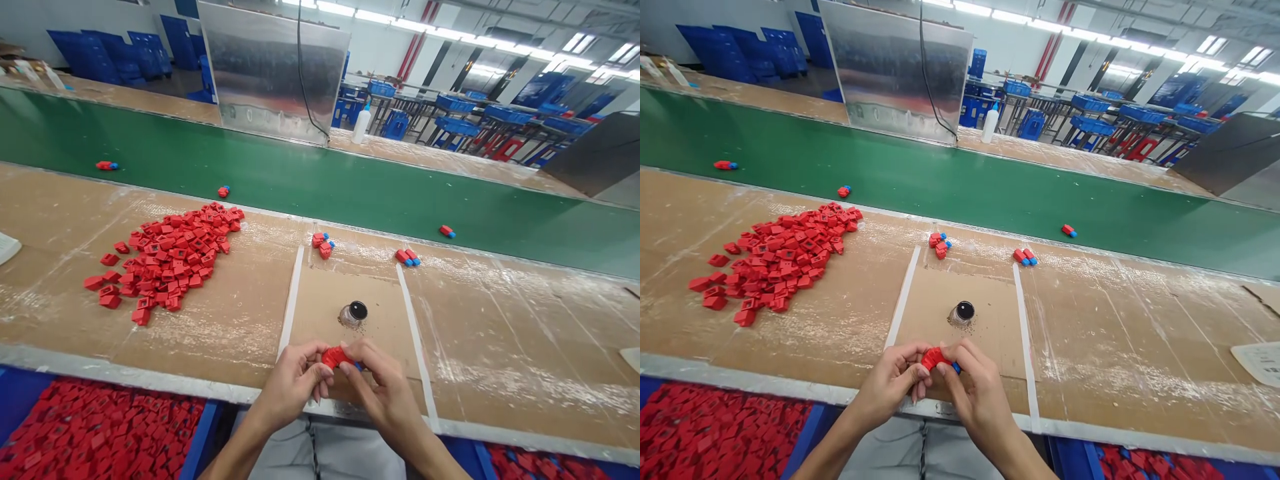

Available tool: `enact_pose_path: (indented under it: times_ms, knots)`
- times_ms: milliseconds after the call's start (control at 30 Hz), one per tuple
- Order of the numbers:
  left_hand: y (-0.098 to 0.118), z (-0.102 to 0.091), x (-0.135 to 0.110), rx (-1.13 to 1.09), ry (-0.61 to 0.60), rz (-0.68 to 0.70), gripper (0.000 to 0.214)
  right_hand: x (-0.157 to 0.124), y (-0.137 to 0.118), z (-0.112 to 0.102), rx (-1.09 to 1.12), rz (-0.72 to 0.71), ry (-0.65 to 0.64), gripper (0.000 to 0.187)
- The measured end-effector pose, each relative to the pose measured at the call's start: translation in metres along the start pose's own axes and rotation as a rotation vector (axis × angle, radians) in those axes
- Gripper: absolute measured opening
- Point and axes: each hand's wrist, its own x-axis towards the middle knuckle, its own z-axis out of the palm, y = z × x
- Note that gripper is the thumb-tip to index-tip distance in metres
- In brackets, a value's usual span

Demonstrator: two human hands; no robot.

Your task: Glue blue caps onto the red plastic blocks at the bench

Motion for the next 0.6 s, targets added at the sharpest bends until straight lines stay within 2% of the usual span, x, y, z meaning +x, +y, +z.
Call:
enact_pose_path:
  times_ms: [267, 400, 500, 567, 600]
  knots:
    - [-0.004, -0.004, 0.002, 0.035, -0.015, -0.003, 0.028, 0.001, -0.007, -0.001, -0.061, -0.020, 0.002, 0.015]
    - [0.000, 0.002, 0.004, 0.076, -0.047, -0.018, 0.034, -0.004, -0.008, -0.002, -0.045, 0.055, 0.094, 0.020]
    - [0.009, -0.008, -0.001, 0.094, -0.118, -0.069, 0.054, -0.043, 0.006, -0.029, -0.022, 0.218, 0.316, 0.031]
    - [0.023, -0.033, -0.007, 0.178, -0.107, -0.074, 0.062, -0.085, 0.022, -0.062, -0.112, 0.366, 0.571, 0.042]
    - [0.032, -0.051, -0.008, 0.263, -0.041, -0.057, 0.058, -0.106, 0.031, -0.081, -0.200, 0.451, 0.700, 0.046]
